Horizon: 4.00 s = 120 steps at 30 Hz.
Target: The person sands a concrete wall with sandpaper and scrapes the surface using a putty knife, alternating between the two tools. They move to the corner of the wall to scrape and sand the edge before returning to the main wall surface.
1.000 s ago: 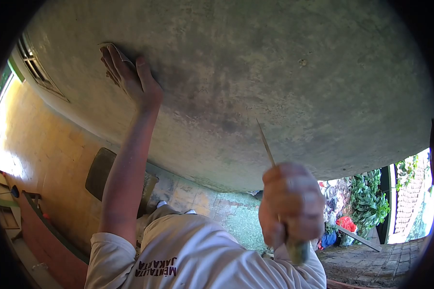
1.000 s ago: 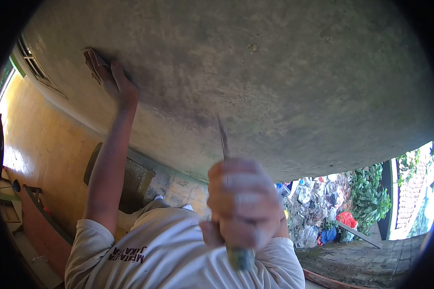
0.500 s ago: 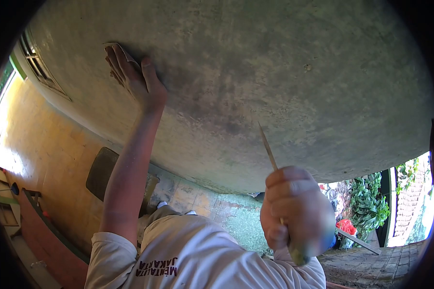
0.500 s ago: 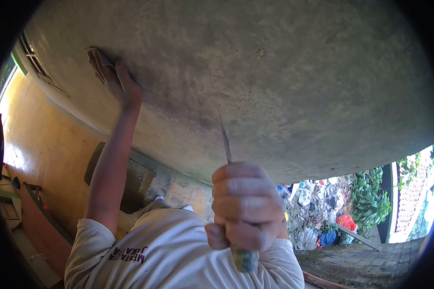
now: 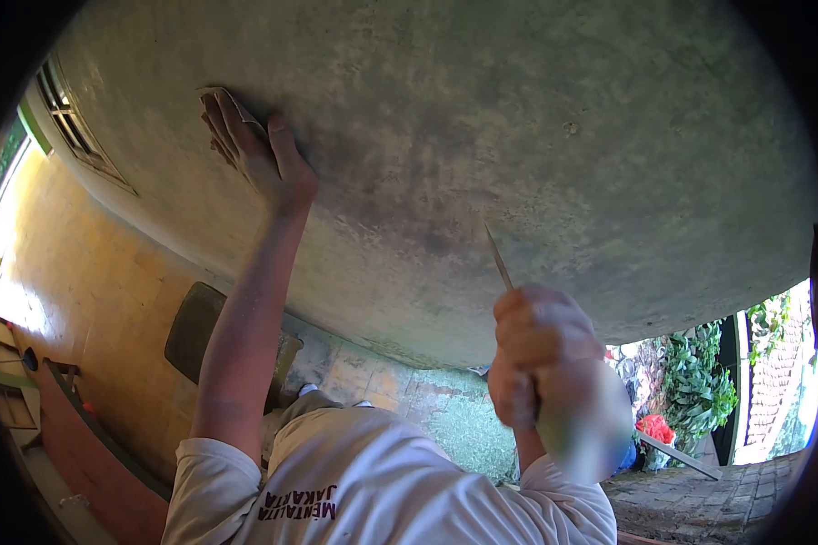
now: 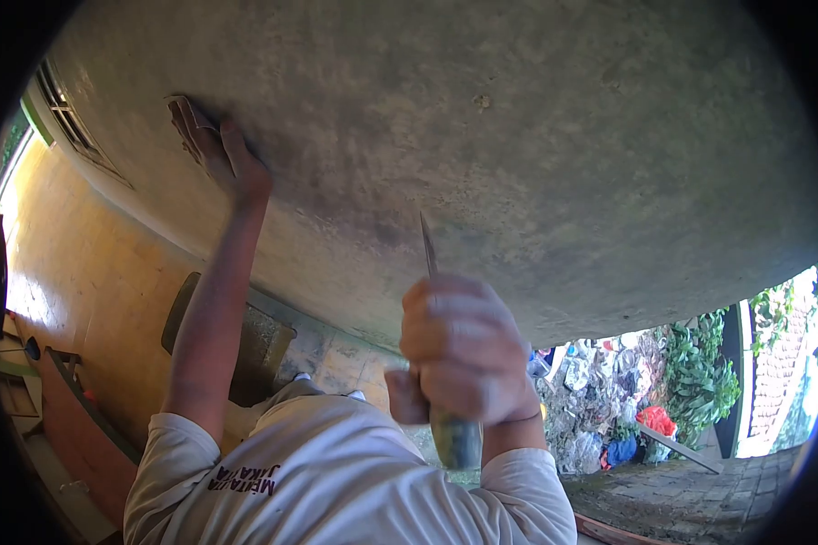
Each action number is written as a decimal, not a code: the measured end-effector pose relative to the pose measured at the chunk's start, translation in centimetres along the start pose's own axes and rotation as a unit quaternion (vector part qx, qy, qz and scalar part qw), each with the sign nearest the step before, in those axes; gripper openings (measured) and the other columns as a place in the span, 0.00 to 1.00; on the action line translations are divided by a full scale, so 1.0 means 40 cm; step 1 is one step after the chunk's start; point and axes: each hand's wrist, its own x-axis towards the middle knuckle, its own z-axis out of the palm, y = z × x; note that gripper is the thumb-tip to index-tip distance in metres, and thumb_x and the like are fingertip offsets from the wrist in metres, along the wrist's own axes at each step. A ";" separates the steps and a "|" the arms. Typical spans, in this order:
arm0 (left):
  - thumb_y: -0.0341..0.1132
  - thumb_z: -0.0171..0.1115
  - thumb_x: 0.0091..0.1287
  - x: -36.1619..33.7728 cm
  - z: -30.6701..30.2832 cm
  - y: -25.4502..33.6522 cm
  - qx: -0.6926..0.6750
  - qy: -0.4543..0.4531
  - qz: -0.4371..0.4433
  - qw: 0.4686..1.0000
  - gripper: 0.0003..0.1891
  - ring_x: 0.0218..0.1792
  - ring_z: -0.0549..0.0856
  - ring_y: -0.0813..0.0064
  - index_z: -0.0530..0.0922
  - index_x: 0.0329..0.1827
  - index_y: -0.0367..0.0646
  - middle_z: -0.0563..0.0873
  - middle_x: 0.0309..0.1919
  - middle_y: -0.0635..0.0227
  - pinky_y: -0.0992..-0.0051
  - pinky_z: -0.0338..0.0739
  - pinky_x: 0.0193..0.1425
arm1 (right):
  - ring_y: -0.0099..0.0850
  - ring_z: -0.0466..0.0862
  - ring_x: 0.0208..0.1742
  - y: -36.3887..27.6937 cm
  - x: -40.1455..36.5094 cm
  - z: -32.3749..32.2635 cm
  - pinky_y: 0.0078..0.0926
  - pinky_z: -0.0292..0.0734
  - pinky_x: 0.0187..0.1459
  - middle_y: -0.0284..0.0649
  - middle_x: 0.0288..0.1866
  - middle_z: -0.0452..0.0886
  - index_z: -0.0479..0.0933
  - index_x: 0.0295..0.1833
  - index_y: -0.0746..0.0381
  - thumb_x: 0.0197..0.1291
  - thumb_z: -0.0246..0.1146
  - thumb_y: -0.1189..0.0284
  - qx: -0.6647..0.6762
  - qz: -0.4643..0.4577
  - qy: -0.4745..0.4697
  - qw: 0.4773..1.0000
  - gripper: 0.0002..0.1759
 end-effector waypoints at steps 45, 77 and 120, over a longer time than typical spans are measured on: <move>0.56 0.41 0.72 -0.001 -0.005 0.003 0.026 -0.012 -0.018 0.999 0.40 0.78 0.42 0.47 0.46 0.78 0.37 0.46 0.78 0.49 0.47 0.32 0.76 | 0.30 0.72 0.16 -0.014 0.018 -0.029 0.30 0.74 0.20 0.36 0.20 0.71 0.64 0.31 0.60 0.53 0.64 0.80 0.038 -0.071 -0.008 0.997 0.13; 0.55 0.42 0.72 0.000 -0.003 -0.002 0.013 -0.011 -0.019 1.000 0.39 0.78 0.43 0.48 0.46 0.78 0.37 0.46 0.78 0.49 0.48 0.32 0.77 | 0.23 0.66 0.15 -0.052 0.016 -0.014 0.24 0.63 0.17 0.33 0.17 0.66 0.60 0.31 0.56 0.66 0.60 0.68 0.034 -0.092 0.142 0.985 0.16; 0.54 0.42 0.72 -0.002 -0.008 0.006 0.021 -0.012 -0.015 1.000 0.39 0.78 0.43 0.50 0.46 0.78 0.38 0.47 0.78 0.50 0.49 0.33 0.77 | 0.23 0.65 0.14 -0.031 0.062 -0.040 0.25 0.64 0.16 0.33 0.18 0.65 0.59 0.30 0.58 0.66 0.62 0.65 0.002 -0.089 0.204 0.975 0.19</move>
